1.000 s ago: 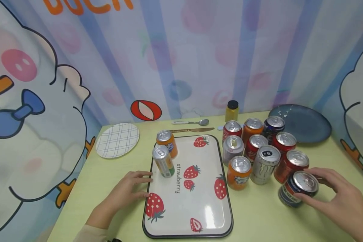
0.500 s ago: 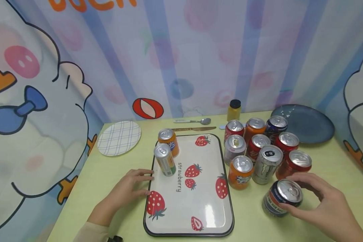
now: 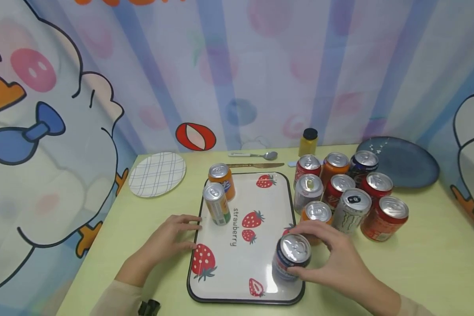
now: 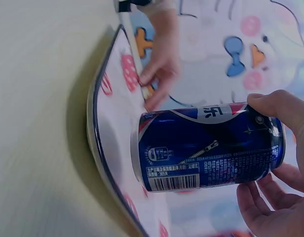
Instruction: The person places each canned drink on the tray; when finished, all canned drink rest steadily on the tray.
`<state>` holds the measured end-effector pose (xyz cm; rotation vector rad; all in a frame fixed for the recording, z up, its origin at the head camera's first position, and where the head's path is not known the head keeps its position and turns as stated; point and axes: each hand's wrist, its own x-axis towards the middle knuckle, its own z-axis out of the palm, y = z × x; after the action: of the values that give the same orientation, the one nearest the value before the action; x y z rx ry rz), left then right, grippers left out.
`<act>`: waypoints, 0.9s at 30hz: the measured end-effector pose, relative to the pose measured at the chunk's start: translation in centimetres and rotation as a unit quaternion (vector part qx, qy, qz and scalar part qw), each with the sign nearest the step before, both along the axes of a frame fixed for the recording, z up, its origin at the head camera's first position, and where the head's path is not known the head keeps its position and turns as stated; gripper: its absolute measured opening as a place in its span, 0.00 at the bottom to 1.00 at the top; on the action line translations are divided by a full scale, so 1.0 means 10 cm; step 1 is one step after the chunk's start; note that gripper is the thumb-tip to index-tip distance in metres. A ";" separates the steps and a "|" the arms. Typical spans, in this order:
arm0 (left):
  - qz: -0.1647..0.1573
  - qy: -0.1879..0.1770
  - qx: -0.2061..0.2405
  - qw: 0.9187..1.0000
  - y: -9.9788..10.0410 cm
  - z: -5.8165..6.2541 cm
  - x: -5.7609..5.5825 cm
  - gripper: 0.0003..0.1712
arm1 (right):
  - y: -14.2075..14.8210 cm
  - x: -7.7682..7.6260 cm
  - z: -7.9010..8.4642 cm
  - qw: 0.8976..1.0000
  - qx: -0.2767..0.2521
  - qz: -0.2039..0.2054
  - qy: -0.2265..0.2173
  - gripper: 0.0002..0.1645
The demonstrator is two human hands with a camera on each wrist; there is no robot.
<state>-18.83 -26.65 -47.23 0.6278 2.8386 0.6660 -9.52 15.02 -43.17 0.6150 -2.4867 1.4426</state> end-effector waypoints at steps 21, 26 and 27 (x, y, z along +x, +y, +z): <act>-0.008 -0.002 0.002 1.000 0.00 0.01 0.00 0.26 | -1.37 -0.74 -0.14 0.996 -0.042 0.083 0.001 0.36; -0.009 0.001 0.004 1.000 -0.01 -0.01 0.00 0.26 | -1.48 -0.78 -0.19 0.997 -0.036 0.066 0.001 0.36; -0.008 0.001 0.004 1.000 -0.01 -0.01 0.00 0.25 | -1.49 -0.78 -0.19 0.997 -0.034 0.063 0.000 0.36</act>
<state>-18.85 -26.74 -47.31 0.6517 2.8307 0.6759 -17.31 0.10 -45.09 0.7719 -2.4253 1.5649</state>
